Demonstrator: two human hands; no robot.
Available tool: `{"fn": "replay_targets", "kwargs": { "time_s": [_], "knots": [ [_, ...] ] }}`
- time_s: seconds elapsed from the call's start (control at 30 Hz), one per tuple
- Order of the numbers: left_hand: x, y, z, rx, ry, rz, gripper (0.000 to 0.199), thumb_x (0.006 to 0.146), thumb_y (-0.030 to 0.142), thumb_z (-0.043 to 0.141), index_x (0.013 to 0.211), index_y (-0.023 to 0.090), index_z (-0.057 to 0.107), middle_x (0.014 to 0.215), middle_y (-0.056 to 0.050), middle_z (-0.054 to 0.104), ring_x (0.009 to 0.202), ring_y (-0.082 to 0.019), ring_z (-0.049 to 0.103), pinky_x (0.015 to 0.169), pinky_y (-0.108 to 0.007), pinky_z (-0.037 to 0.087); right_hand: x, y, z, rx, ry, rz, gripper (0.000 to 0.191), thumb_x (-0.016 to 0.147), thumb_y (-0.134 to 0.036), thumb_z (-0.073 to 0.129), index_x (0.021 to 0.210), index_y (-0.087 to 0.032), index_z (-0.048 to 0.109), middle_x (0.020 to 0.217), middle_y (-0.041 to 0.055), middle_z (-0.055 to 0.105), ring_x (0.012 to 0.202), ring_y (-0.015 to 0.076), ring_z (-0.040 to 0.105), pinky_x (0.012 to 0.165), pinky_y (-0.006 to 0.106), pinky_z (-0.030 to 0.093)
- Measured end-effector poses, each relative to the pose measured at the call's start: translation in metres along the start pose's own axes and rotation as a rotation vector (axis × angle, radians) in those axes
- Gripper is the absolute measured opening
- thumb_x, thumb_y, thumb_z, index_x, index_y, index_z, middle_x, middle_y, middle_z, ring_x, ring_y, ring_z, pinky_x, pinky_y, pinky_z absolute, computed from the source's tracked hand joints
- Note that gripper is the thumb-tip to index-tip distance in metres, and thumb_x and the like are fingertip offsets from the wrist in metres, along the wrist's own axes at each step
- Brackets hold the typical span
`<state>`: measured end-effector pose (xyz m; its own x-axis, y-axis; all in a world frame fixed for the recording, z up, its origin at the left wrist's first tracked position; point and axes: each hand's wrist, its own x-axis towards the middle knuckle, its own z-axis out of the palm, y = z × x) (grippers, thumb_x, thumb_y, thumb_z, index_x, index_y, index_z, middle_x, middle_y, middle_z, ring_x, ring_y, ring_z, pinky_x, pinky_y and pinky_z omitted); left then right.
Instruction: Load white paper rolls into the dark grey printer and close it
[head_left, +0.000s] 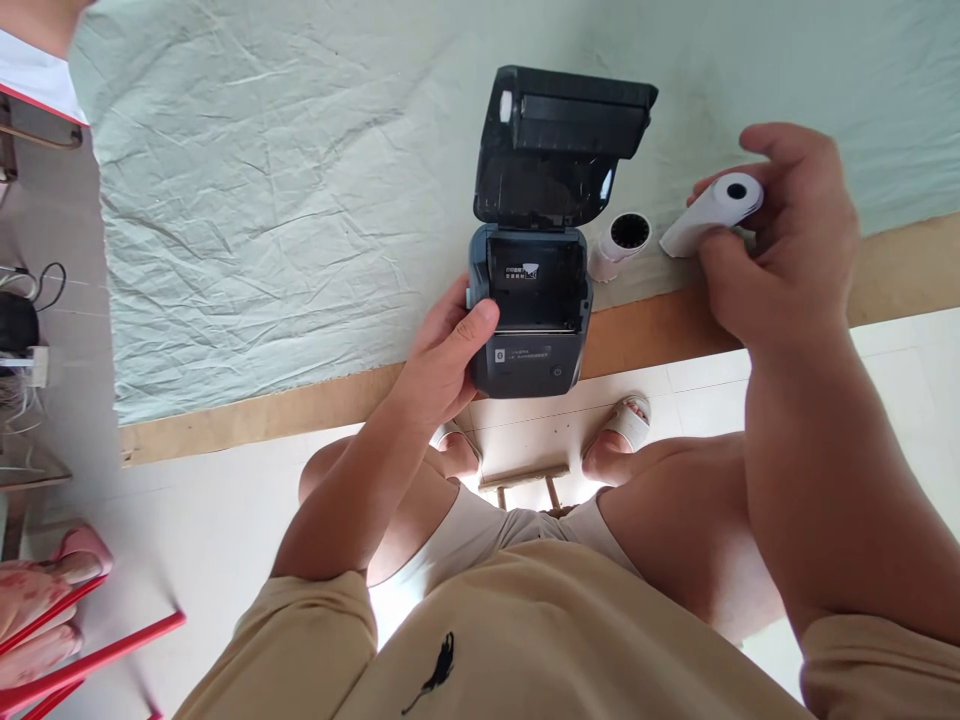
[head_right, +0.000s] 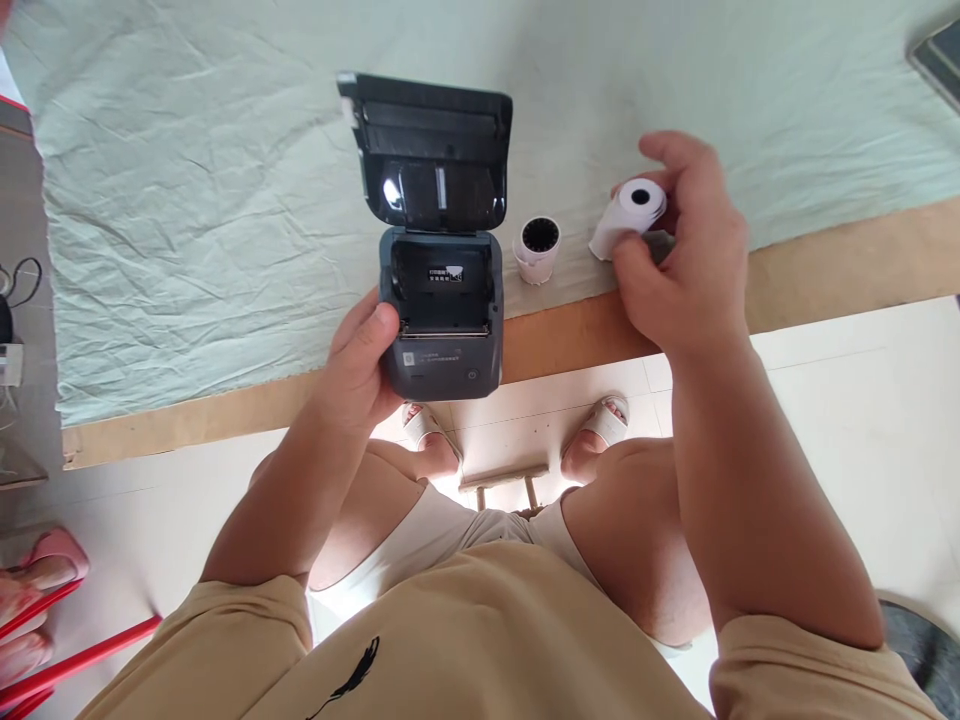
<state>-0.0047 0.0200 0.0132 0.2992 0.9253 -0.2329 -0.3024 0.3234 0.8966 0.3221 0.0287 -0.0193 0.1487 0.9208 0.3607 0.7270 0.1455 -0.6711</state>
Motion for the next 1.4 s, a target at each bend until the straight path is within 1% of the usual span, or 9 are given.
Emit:
{"fn": "replay_targets", "kwargs": {
  "time_s": [0.17,0.33,0.43,0.5,0.67,0.83,1.07,1.3,1.4],
  "knots": [
    [0.000,-0.003,-0.003,-0.019,0.003,0.011,0.049,0.086,0.063,0.103,0.112,0.027,0.084,0.084,0.003,0.083,0.084,-0.018,0.089,0.055,-0.020,0.061,0.004,0.006,0.002,-0.128,-0.071,-0.163,0.080,0.079,-0.029,0.086,0.157,-0.031,0.071,0.141,0.0124,0.071,0.138,0.0358,0.072,0.123,0.067,0.062],
    [-0.002,-0.006,-0.003,-0.013,0.037,0.011,0.045,0.093,0.065,0.097,0.114,0.027,0.085,0.090,0.001,0.086,0.100,-0.024,0.092,0.060,-0.024,0.065,0.010,-0.001,0.004,-0.075,0.097,-0.192,0.069,0.096,-0.037,0.081,0.162,-0.029,0.062,0.145,0.0146,0.070,0.128,0.0334,0.073,0.113,0.058,0.065],
    [-0.002,-0.005,-0.001,0.007,0.060,0.001,0.051,0.091,0.070,0.097,0.113,0.027,0.083,0.093,-0.001,0.086,0.102,-0.027,0.092,0.062,-0.028,0.067,0.006,-0.031,-0.003,0.105,0.228,-0.345,0.067,0.105,-0.058,0.074,0.166,-0.034,0.057,0.167,0.0143,0.061,0.124,0.0341,0.077,0.095,0.053,0.067],
    [-0.001,-0.005,0.001,0.012,0.055,-0.003,0.056,0.089,0.073,0.097,0.115,0.027,0.082,0.095,-0.002,0.087,0.104,-0.028,0.092,0.062,-0.029,0.068,-0.002,-0.064,-0.005,0.103,0.084,-0.319,0.058,0.110,-0.057,0.068,0.164,-0.039,0.059,0.172,0.0115,0.061,0.126,0.0325,0.080,0.082,0.046,0.068],
    [-0.001,-0.003,0.002,0.016,0.014,-0.029,0.060,0.087,0.074,0.098,0.118,0.026,0.079,0.117,-0.007,0.092,0.132,-0.037,0.088,0.083,-0.039,0.078,-0.020,-0.127,0.021,0.074,-0.018,-0.313,0.035,0.099,-0.022,0.068,0.132,-0.034,0.068,0.125,0.0043,0.085,0.119,0.0310,0.086,0.101,0.051,0.070],
    [-0.004,-0.002,0.002,0.024,-0.024,-0.045,0.065,0.087,0.076,0.097,0.123,0.025,0.078,0.118,-0.008,0.090,0.119,-0.037,0.091,0.072,-0.038,0.074,-0.016,-0.114,0.038,-0.033,-0.119,-0.333,0.031,0.098,-0.013,0.069,0.120,-0.035,0.077,0.126,0.0038,0.089,0.116,0.0322,0.086,0.110,0.056,0.065],
    [-0.006,-0.002,0.001,-0.012,-0.061,-0.065,0.065,0.092,0.078,0.090,0.129,0.028,0.075,0.112,-0.006,0.089,0.095,-0.029,0.088,0.073,-0.040,0.070,-0.023,-0.123,0.040,-0.088,0.020,-0.453,0.020,0.104,-0.020,0.067,0.092,-0.034,0.075,0.102,-0.0022,0.091,0.113,0.0298,0.088,0.098,0.053,0.062],
    [-0.004,-0.006,-0.006,0.053,-0.065,0.035,0.070,0.082,0.052,0.107,0.141,0.034,0.074,0.126,0.000,0.085,0.114,-0.024,0.083,0.102,-0.035,0.070,-0.027,-0.123,0.039,0.176,0.124,-0.530,0.005,0.106,-0.030,0.069,0.104,-0.035,0.070,0.097,-0.0054,0.086,0.102,0.0242,0.086,0.095,0.047,0.062],
    [-0.004,-0.008,-0.006,0.059,-0.060,0.057,0.088,0.074,0.054,0.110,0.149,0.033,0.070,0.146,-0.007,0.081,0.129,-0.032,0.083,0.111,-0.045,0.072,-0.020,-0.117,0.033,0.174,0.234,-0.431,0.025,0.105,-0.032,0.067,0.129,-0.038,0.071,0.127,0.0040,0.083,0.130,0.0321,0.080,0.105,0.053,0.064]
  ]
}}
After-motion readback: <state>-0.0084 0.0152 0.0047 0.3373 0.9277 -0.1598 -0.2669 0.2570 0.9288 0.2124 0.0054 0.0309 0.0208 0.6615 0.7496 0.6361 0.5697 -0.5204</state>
